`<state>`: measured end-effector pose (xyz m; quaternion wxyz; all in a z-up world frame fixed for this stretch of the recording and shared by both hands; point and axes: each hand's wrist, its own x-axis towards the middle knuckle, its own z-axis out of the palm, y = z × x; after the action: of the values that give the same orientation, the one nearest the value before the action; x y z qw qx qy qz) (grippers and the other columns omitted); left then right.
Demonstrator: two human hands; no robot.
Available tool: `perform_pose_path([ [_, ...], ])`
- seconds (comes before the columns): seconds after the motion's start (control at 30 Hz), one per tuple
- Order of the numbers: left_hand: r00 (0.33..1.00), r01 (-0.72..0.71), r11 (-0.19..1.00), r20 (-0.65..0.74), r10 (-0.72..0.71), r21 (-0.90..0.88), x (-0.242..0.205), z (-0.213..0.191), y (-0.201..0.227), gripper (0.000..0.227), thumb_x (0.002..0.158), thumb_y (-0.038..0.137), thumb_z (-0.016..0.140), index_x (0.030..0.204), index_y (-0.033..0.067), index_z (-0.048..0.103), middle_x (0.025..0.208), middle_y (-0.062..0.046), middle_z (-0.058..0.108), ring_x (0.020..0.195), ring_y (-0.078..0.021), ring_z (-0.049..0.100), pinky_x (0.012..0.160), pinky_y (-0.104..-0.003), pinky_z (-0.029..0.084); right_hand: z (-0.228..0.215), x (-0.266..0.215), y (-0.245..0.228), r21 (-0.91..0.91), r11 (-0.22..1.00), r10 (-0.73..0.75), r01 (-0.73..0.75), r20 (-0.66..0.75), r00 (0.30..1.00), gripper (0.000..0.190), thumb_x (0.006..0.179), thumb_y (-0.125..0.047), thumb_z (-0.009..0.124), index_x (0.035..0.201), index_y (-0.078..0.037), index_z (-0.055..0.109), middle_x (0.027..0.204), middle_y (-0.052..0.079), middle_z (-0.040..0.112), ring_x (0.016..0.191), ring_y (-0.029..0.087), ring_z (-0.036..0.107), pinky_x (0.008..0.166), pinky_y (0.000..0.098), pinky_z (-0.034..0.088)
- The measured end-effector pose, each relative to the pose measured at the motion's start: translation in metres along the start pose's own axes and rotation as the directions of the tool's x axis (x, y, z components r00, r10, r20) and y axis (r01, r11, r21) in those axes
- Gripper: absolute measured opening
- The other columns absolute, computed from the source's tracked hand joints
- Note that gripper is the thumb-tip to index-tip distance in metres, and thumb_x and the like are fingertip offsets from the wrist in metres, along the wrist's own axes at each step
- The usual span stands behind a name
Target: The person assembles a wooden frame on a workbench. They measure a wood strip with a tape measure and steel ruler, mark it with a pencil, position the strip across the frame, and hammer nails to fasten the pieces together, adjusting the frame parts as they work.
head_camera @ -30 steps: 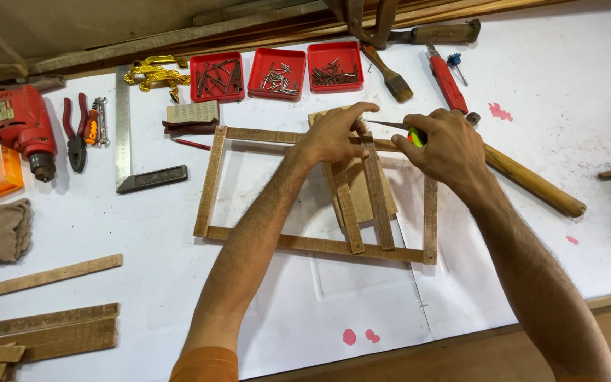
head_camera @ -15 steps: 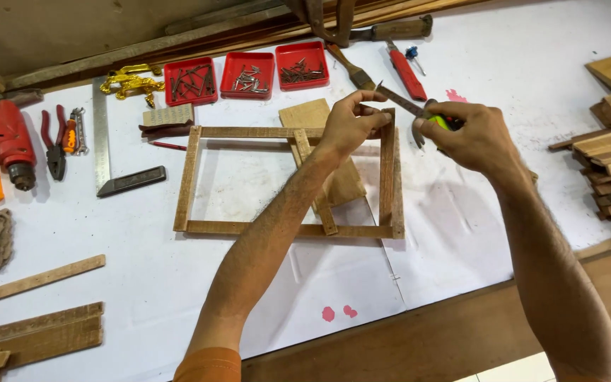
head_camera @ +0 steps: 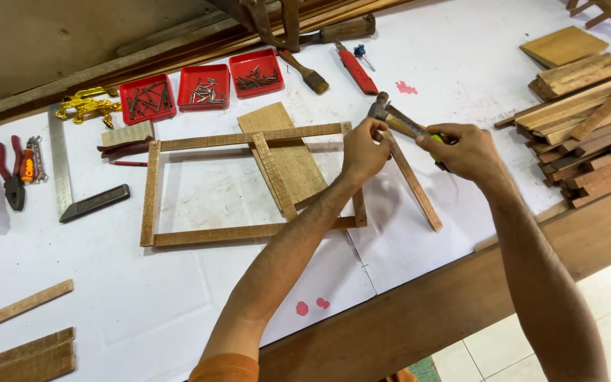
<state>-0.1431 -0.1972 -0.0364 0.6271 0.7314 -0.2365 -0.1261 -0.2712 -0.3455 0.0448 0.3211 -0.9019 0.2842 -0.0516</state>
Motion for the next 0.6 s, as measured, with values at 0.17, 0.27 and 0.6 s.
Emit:
perform_pose_path([
  [0.17,0.997,-0.061,0.954,0.066,0.043,0.293,-0.021,-0.026,0.006,0.042,0.088,0.019,0.076,0.122,-0.0011,0.060,0.105,-0.019,0.072,0.089,-0.0250,0.074,0.077,-0.038,0.064,0.010,-0.007,-0.002,-0.032,0.999,0.012,-0.011,0.042,0.999,0.052,0.087,-0.053,0.077,0.120,-0.012,0.078,0.074,0.008,0.073,0.062,0.016,0.067,0.052,0.0313,0.052],
  [0.27,0.971,-0.239,0.900,0.088,0.222,0.364,-0.037,-0.065,0.014,0.033,0.090,0.017,0.074,0.117,-0.0007,0.065,0.100,-0.018,0.074,0.089,-0.0250,0.074,0.077,-0.038,0.062,0.016,-0.019,-0.021,-0.049,0.998,-0.037,0.040,0.073,0.997,0.052,0.086,-0.053,0.077,0.119,-0.012,0.078,0.076,0.008,0.073,0.062,0.016,0.067,0.053,0.0314,0.053],
  [0.6,0.968,-0.234,0.892,0.179,0.176,0.386,-0.134,-0.257,0.024,0.019,0.093,0.018,0.072,0.110,0.0098,0.075,0.095,-0.005,0.078,0.078,-0.0160,0.070,0.074,-0.033,0.059,0.086,-0.077,-0.124,-0.160,0.930,-0.237,0.330,0.423,0.875,0.049,0.084,-0.053,0.075,0.118,-0.018,0.080,0.075,0.012,0.079,0.058,0.021,0.067,0.055,0.0379,0.052],
])
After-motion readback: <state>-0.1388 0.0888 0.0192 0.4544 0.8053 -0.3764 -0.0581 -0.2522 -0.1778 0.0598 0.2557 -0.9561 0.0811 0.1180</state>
